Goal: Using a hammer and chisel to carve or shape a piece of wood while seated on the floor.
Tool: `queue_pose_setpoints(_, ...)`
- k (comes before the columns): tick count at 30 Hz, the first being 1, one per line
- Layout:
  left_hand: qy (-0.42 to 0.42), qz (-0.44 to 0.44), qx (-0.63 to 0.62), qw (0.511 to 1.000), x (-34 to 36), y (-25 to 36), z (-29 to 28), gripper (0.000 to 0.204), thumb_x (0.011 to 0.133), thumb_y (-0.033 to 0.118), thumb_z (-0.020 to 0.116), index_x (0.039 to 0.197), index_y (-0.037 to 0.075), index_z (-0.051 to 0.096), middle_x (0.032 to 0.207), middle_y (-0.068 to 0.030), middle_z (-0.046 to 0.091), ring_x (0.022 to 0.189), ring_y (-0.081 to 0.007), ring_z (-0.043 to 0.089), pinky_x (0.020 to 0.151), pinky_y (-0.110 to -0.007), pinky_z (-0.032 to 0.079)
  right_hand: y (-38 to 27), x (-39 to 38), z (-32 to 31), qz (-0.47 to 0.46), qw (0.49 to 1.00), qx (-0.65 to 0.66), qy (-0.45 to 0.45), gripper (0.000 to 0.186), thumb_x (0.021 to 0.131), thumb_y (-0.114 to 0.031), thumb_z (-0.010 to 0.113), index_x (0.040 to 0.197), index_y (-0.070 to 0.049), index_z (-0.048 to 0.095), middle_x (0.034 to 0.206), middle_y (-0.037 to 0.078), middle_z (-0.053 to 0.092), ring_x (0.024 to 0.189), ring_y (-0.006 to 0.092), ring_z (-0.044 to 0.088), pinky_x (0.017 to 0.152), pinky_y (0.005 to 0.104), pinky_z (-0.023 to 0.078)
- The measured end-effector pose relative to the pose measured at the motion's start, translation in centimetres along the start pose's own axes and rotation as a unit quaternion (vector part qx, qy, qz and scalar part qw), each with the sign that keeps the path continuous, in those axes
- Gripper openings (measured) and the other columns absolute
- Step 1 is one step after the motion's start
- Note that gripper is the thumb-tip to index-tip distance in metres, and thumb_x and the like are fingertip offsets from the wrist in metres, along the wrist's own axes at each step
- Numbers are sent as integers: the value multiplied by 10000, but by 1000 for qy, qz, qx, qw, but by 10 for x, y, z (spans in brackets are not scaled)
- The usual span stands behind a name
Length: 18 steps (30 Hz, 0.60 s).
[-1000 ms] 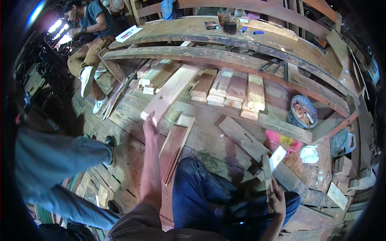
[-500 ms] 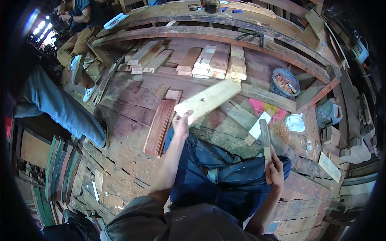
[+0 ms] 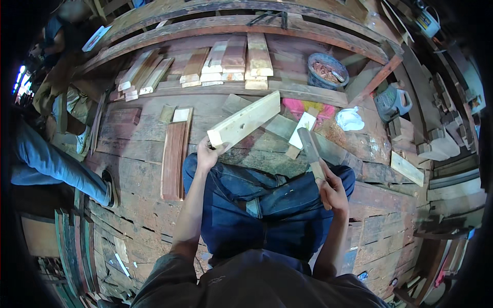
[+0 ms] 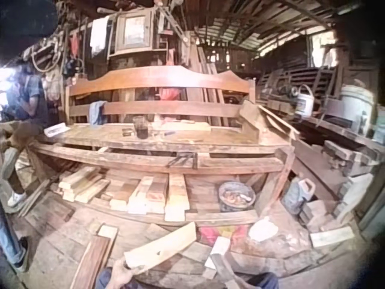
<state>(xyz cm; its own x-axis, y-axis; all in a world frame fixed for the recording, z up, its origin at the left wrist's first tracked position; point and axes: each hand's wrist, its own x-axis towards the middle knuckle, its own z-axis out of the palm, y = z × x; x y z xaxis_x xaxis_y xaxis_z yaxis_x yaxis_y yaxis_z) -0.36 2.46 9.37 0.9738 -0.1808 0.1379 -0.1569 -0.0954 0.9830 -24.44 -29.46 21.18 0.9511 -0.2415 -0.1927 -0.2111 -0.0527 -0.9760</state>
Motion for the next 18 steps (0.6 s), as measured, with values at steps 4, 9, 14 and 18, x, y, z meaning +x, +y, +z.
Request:
queue_pose_setpoints(4,-18,51,134,989,-7,-10,-2,337,747,102,764,1010,-54,624,901,-178,704,812,-193,700,731,-317,546,13,14,8,-14,998,-36,-41,588,902,-68,557,1460,-59,371,1040,29,633,807,27,543,681,172,411)
queue_pose_setpoints(9,24,105,158,982,-11,-2,21,334,706,79,753,971,-54,600,910,-205,692,875,-279,696,752,-364,532,24,34,31,-90,990,-88,-56,635,854,-112,652,1433,-47,399,1329,149,561,1193,174,528,986,287,390)
queue_pose_setpoints(14,9,25,145,989,-2,-4,25,343,676,69,762,955,-41,596,897,-196,692,873,-281,695,758,-360,530,2,53,74,-112,962,-242,-53,660,842,-98,654,1447,-93,389,971,159,690,862,132,652,812,301,505)
queue_pose_setpoints(18,43,40,107,993,1,-13,35,366,643,47,776,951,-30,592,883,-182,698,860,-267,697,763,-357,529,-2,72,107,-92,954,-273,-86,713,830,-212,656,1469,-226,339,839,203,676,711,375,666,670,418,540)
